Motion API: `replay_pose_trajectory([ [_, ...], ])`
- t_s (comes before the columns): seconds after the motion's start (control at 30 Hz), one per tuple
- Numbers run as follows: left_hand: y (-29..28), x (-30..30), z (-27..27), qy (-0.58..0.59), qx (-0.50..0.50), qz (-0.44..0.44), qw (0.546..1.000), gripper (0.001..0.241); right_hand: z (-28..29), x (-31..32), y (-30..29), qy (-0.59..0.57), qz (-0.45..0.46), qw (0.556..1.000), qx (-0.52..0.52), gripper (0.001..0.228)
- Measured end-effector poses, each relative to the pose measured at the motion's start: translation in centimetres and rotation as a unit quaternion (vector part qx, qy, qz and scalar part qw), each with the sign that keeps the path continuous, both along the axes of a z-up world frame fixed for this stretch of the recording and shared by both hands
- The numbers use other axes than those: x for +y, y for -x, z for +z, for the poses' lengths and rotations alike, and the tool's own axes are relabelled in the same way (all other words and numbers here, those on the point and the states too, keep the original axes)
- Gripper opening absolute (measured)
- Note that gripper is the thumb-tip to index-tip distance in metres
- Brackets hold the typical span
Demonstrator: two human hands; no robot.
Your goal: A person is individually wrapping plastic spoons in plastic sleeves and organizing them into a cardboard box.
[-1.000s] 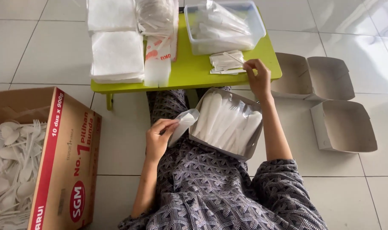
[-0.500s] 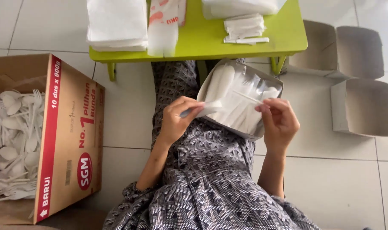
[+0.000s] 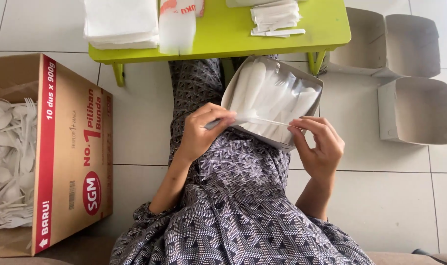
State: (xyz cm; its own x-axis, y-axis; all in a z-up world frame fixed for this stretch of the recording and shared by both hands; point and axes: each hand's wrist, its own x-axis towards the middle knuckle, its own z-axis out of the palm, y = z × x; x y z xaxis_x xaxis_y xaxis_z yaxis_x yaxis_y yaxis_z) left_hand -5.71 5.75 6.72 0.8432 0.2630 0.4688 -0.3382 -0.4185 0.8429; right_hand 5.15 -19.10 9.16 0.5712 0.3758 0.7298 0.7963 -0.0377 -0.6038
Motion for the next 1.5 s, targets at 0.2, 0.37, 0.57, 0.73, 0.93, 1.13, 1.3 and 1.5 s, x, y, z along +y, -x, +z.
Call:
replay_pose_trajectory([
  [0.2,-0.3,-1.3,-1.5,0.015,0.009,-0.030,0.999,0.012,-0.5,1.3,0.5,-0.015,0.040,0.997,0.062,0.016],
  [0.37,-0.2,-2.2,-1.3,0.020,0.034,-0.040,0.998,0.010,-2.1,3.0,1.3,-0.044,0.047,0.994,0.088,0.015],
  [0.57,-0.4,-2.8,-1.8,0.077,0.042,-0.025,0.996,0.011,-1.1,4.5,1.8,-0.014,-0.017,0.999,0.049,0.009],
  [0.73,-0.3,-2.8,-2.5,0.096,0.065,-0.037,0.993,0.013,-1.4,4.5,2.0,0.039,-0.012,0.997,0.067,0.008],
  [0.93,0.0,-3.0,-1.2,0.099,0.081,-0.048,0.991,0.013,0.0,4.5,2.3,0.075,0.107,0.988,0.082,0.043],
  [1.13,0.7,-3.3,0.8,-0.011,0.059,-0.033,0.998,0.022,0.5,3.8,1.9,0.208,0.124,0.970,0.000,0.053],
  [1.3,0.8,-3.1,0.9,0.042,0.073,-0.067,0.994,0.020,0.3,3.1,1.5,0.161,0.170,0.972,0.030,0.056],
  [1.5,0.8,-3.0,0.7,0.124,0.043,-0.095,0.987,0.014,3.7,1.5,2.1,0.041,0.205,0.972,0.107,0.049],
])
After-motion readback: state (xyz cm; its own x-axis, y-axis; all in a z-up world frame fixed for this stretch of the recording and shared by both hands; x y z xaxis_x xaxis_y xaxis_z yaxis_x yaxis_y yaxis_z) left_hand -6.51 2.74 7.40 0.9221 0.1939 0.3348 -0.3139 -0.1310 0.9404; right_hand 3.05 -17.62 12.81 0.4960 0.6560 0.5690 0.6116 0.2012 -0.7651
